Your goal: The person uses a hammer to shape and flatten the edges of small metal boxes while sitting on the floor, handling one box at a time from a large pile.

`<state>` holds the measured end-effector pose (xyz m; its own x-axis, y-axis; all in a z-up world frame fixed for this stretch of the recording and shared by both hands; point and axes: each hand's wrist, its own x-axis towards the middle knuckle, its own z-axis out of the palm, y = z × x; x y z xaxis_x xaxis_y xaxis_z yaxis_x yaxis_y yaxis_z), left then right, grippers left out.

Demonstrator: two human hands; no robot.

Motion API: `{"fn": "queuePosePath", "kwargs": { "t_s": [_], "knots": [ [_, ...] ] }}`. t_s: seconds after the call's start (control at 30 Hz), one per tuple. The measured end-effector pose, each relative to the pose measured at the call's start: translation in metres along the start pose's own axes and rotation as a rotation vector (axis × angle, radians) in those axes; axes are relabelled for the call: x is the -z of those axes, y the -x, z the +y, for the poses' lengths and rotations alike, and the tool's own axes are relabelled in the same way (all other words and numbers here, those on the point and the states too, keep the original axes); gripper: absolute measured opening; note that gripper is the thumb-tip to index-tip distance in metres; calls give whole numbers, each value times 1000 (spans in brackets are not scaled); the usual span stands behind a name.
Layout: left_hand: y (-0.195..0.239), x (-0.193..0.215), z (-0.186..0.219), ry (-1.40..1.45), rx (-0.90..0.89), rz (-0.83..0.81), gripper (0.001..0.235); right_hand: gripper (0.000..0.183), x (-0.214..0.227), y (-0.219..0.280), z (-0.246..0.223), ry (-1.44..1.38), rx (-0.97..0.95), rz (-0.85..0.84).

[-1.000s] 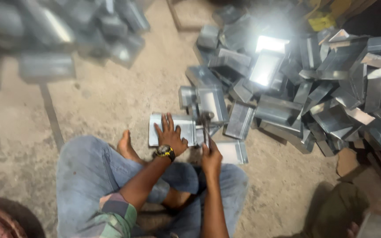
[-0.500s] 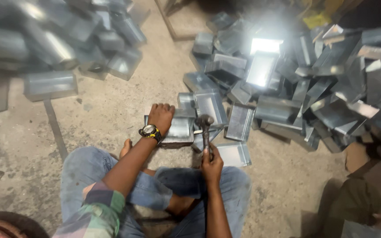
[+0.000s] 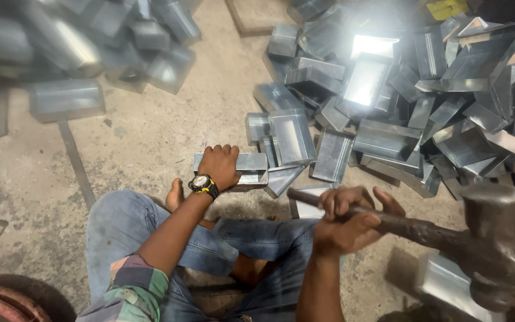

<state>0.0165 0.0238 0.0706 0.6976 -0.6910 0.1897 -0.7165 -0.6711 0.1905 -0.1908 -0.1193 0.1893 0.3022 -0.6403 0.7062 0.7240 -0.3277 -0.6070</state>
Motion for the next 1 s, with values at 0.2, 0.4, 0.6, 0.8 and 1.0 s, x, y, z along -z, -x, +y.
{"fn": "queuePosePath", "kwargs": {
  "t_s": [0.2, 0.4, 0.6, 0.8, 1.0],
  "knots": [
    [-2, -8, -2, 12, 13, 18, 42, 45, 7, 29, 70, 618, -568, -302],
    [-5, 2, -1, -4, 21, -46, 52, 46, 36, 38, 71, 909, -724, -422],
    [-7, 0, 0, 36, 12, -16, 50, 47, 52, 56, 46, 284, -734, -158],
    [-2, 0, -3, 14, -28, 24, 49, 40, 40, 78, 78, 776, -431, -435],
    [-6, -6, 0, -3, -9, -25, 41, 49, 51, 72, 40, 275, -629, -142]
  ]
}}
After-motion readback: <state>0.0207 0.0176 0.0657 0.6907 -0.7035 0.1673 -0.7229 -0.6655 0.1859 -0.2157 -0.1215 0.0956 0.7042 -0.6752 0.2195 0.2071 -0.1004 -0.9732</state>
